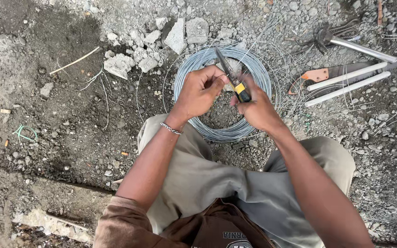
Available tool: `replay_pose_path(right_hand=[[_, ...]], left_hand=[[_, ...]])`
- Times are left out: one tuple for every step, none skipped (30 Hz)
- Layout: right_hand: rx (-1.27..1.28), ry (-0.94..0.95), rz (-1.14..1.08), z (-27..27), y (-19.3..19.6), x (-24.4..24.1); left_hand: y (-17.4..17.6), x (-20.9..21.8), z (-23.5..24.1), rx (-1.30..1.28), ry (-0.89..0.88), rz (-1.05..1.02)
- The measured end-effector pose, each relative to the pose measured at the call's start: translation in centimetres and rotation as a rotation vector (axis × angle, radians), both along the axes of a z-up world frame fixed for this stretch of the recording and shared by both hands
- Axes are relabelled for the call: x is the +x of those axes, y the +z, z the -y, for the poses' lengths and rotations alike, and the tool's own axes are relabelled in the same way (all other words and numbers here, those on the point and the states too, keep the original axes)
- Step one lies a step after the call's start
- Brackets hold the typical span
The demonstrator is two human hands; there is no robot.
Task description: The person uncoils wire from a roll and cuts wire segments using pliers.
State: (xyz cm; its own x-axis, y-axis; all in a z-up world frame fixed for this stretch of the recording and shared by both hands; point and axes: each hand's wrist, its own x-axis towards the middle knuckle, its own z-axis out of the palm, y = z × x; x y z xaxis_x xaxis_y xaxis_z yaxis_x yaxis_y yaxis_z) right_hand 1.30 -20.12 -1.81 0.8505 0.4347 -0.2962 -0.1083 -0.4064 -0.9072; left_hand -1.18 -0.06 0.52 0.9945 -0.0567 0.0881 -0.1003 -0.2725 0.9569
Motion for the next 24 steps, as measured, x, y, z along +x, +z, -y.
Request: replay_pose_path(right_hand=[[0.001, -0.001, -0.005, -0.1, -0.4, 0.0], [-0.018, 0.002, 0.033, -0.2, -0.9, -0.1], [-0.036, 0.001, 0.07, -0.2, -1.3, -0.2], [-0.035, -0.003, 0.065, -0.4, -1.7, -0.3], [-0.053, -0.034, 0.227, -0.7, -2.1, -0.5], [-0.072, -0.065, 0.389, -0.8, -2.2, -0.7], [-0.073, -0.073, 0.389, -1.0, -2.2, -0.7], [-0.12, -0.056, 0.339, -1.0, -2.1, -0.8], [-0.163, -0.033, 0.295, -1.1, -1.9, -0.6], [-0.16, -0.037, 0.302, -1.1, -1.6, -0.3], [-0.137, -0.03, 0.301, -1.1, -1.3, -0.2], [-0.113, -0.024, 0.3, -1.2, -1.0, -0.3], [-0.112, -0.023, 0.302, -1.3, -0.6, -0.2], [0.029, -0.062, 0.164, -1.2, -0.1, -0.2], [0.167, -0.092, 0.025, -1.2, 0.4, -0.2], [0.168, -0.083, 0.027, -1.2, 0.8, -0.4], [0.03, -0.077, 0.092, -1.3, 1.0, -0.9], [-0.107, -0.07, 0.156, -1.4, 1.2, -1.4], [-0.104, -0.061, 0.165, -1.4, 1.2, -1.4], [0.035, -0.026, 0.1, -1.3, 1.1, -1.5], [0.17, -0.014, 0.034, -1.1, 0.9, -1.6], [0.169, -0.027, 0.044, -0.7, 0.7, -1.7], [0.209, 0.012, -0.101, -0.4, 0.2, -1.6], [0.249, 0.052, -0.246, -0.2, -0.3, -1.5]], left_hand=[[-0.1, -0.1, 0.1, 0.001, -0.001, -0.005], [-0.1, -0.2, 0.2, 0.03, -0.008, -0.017], [-0.2, -0.2, 0.2, 0.059, -0.02, -0.029], [-0.3, -0.3, 0.2, 0.06, -0.025, -0.035], [-0.3, -0.4, 0.1, -0.003, -0.027, -0.014], [-0.3, -0.5, 0.1, -0.067, -0.029, 0.006], [-0.3, -0.5, 0.0, -0.066, -0.037, 0.006], [-0.3, -0.7, 0.0, -0.076, -0.029, 0.006], [-0.2, -0.6, 0.0, -0.084, -0.016, 0.013], [-0.1, -0.2, -0.1, -0.081, -0.019, 0.02], [-0.1, -0.3, -0.1, -0.059, 0.004, 0.008], [-0.2, -0.4, -0.2, -0.038, 0.026, -0.004], [-0.1, -0.3, -0.3, -0.036, 0.027, -0.002], [0.0, -0.2, -0.3, 0.016, 0.07, 0.024], [0.1, -0.3, -0.4, 0.068, 0.12, 0.049], [0.2, -0.2, -0.3, 0.068, 0.129, 0.052], [0.3, -0.1, 0.0, 0.088, 0.14, 0.048], [0.4, -0.2, 0.1, 0.108, 0.151, 0.043], [0.7, -0.3, 0.1, 0.11, 0.161, 0.052], [0.9, -0.7, 0.2, 0.125, 0.162, 0.077], [1.1, -0.6, 0.2, 0.137, 0.139, 0.103], [1.3, -0.5, 0.0, 0.135, 0.126, 0.112], [1.5, -0.5, -0.5, 0.163, 0.166, 0.121], [1.6, -0.3, -0.7, 0.189, 0.207, 0.13]])
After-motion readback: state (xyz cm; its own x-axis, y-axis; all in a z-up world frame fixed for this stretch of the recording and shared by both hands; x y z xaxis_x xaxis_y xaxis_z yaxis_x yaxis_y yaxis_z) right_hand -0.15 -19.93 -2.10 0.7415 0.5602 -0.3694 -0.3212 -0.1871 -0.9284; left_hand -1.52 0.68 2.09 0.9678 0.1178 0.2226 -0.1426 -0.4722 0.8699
